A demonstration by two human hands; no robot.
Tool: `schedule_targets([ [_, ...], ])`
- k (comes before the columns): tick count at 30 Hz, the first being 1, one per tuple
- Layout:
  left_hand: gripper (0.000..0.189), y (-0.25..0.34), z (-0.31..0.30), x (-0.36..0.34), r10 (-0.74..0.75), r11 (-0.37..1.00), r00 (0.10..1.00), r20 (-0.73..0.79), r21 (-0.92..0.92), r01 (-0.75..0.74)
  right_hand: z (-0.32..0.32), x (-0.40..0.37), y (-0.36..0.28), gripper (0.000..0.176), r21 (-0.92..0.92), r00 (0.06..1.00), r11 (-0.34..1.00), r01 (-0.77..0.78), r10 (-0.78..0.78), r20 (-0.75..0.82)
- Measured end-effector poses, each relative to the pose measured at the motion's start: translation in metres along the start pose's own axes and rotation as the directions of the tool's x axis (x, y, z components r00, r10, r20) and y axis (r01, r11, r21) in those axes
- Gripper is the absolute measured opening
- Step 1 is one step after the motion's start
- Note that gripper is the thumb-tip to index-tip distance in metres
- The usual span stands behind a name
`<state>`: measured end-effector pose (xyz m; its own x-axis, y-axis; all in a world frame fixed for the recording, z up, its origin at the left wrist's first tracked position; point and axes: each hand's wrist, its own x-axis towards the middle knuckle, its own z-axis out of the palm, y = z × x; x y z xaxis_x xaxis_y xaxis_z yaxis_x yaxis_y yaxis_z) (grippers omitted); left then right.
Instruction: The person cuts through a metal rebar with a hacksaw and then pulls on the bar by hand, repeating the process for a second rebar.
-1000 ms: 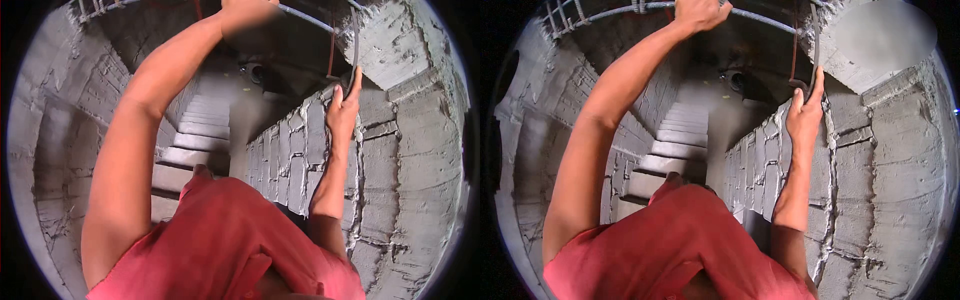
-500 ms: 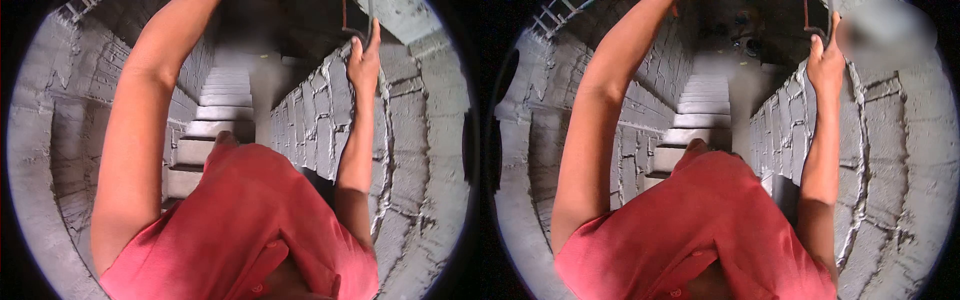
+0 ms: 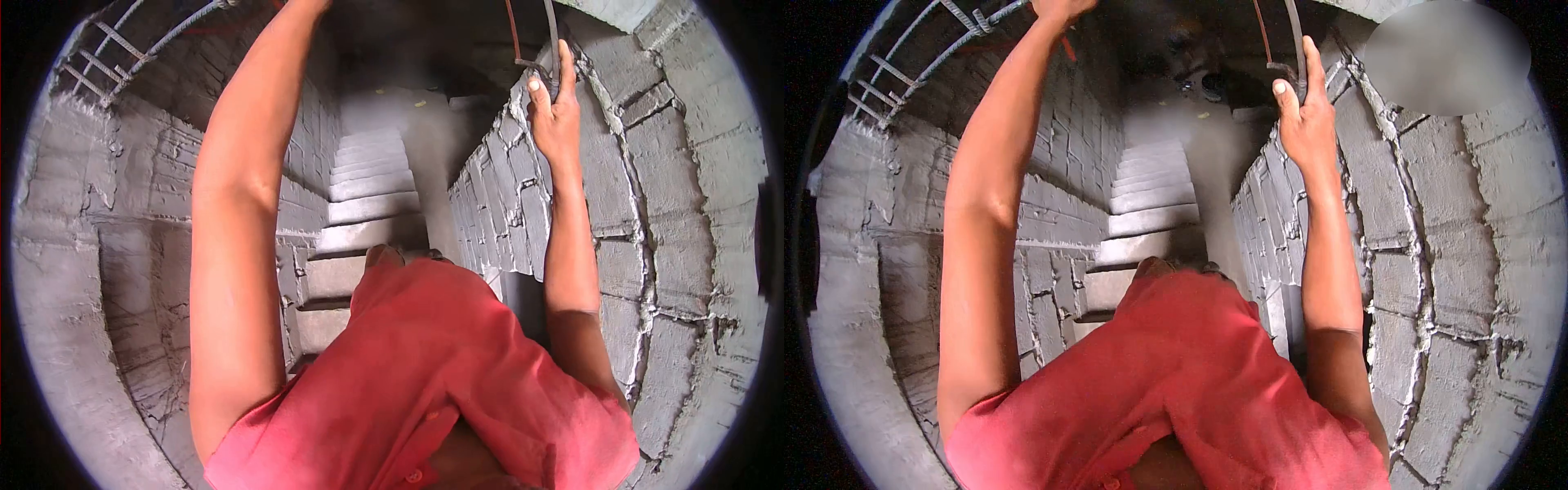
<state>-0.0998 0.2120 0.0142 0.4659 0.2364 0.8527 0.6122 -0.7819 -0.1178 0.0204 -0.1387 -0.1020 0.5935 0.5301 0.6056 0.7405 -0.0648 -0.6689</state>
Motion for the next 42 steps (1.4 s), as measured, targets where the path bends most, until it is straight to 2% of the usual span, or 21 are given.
schedule_targets([
  [2,0.049,0.002,0.001,0.000,-0.015,1.000,0.999,-0.046,0.002,0.015,0.000,0.001,-0.002,0.069,-0.010,1.000,1.000,0.020,-0.020,0.007],
  [6,0.046,0.004,0.003,-0.004,-0.020,1.000,0.990,-0.142,-0.019,0.018,0.006,-0.011,-0.004,0.073,0.213,0.997,0.974,-0.078,0.077,0.014],
  [7,0.044,0.011,-0.007,-0.001,-0.031,0.999,0.991,-0.131,-0.042,0.026,0.004,-0.012,-0.007,0.073,0.261,0.982,0.947,-0.186,0.174,0.067],
  [8,0.043,0.016,-0.021,-0.002,-0.180,0.976,0.968,0.178,-0.093,0.198,0.005,-0.008,-0.006,0.073,0.304,0.958,0.909,-0.287,0.261,0.122],
  [9,0.043,0.013,-0.012,0.001,-0.089,0.996,0.996,-0.005,-0.016,0.089,0.012,-0.006,0.011,0.075,0.243,0.997,0.968,-0.067,0.072,-0.009],
  [10,0.043,0.008,0.003,-0.001,0.018,0.997,0.984,-0.180,0.076,-0.004,0.011,-0.005,0.010,0.076,0.198,0.998,0.979,-0.052,0.055,-0.008],
  [11,0.048,0.004,0.011,0.005,-0.101,0.985,0.992,-0.079,0.132,0.111,0.011,-0.008,0.009,0.074,0.181,0.993,0.977,-0.115,0.118,-0.003],
  [14,0.038,0.008,0.005,0.004,-0.025,0.997,0.981,-0.192,0.072,0.039,0.009,-0.016,0.015,0.067,0.315,0.933,0.878,-0.360,0.344,0.105],
  [15,0.040,0.008,0.006,0.004,-0.020,0.998,0.978,-0.208,0.049,0.031,0.014,-0.016,0.021,0.059,0.257,0.986,0.955,-0.149,0.162,-0.030],
  [18,0.043,0.006,0.008,0.004,0.024,1.000,0.960,-0.280,0.007,-0.022,0.012,-0.026,0.006,0.046,0.300,0.984,0.940,-0.161,0.178,-0.029],
  [21,0.046,0.006,0.004,0.003,0.008,1.000,0.974,-0.227,-0.020,-0.013,0.013,-0.027,0.002,0.034,0.217,0.962,0.938,-0.271,0.272,0.025],
  [24,0.054,0.006,-0.008,0.002,-0.002,0.999,0.993,-0.114,-0.041,-0.003,0.024,-0.030,0.000,0.029,0.264,0.970,0.942,-0.209,0.234,-0.070],
  [30,0.045,-0.012,-0.027,-0.007,0.150,0.973,0.988,0.028,-0.184,-0.142,0.030,-0.036,0.009,0.039,0.348,0.954,0.896,-0.276,0.298,-0.011],
  [32,0.042,-0.014,-0.033,-0.014,0.125,0.957,0.991,-0.043,-0.258,-0.132,0.030,-0.036,0.004,0.042,0.364,0.961,0.895,-0.258,0.277,0.000],
  [35,0.029,-0.011,-0.032,-0.038,-0.106,0.889,0.897,-0.430,-0.445,-0.108,0.026,-0.038,-0.016,0.051,0.363,0.938,0.892,-0.271,0.329,-0.108],
  [36,0.027,-0.010,-0.032,-0.050,-0.181,0.865,0.849,-0.496,-0.491,-0.103,0.021,-0.040,-0.017,0.054,0.330,0.943,0.909,-0.254,0.308,-0.125],
  [37,0.024,-0.005,-0.025,-0.067,-0.353,0.751,0.830,-0.432,-0.660,-0.024,0.015,-0.038,-0.023,0.056,0.340,0.953,0.917,-0.210,0.269,-0.136],
  [38,0.022,0.004,-0.015,-0.086,-0.507,0.593,0.799,-0.323,-0.804,0.051,0.006,-0.039,-0.031,0.058,0.344,0.961,0.923,-0.175,0.236,-0.144],
  [39,0.020,0.017,-0.010,-0.095,-0.666,0.317,0.728,-0.162,-0.945,0.080,-0.004,-0.040,-0.036,0.064,0.352,0.961,0.917,-0.188,0.246,-0.129],
  [40,0.021,0.026,-0.005,-0.100,-0.718,0.169,0.693,-0.058,-0.981,0.093,-0.012,-0.037,-0.046,0.065,0.360,0.958,0.917,-0.172,0.241,-0.155],
  [42,0.028,0.030,0.015,-0.090,-0.773,0.041,0.634,0.004,-0.998,0.055,-0.034,-0.031,-0.058,0.066,0.337,0.966,0.931,-0.141,0.205,-0.161],
])
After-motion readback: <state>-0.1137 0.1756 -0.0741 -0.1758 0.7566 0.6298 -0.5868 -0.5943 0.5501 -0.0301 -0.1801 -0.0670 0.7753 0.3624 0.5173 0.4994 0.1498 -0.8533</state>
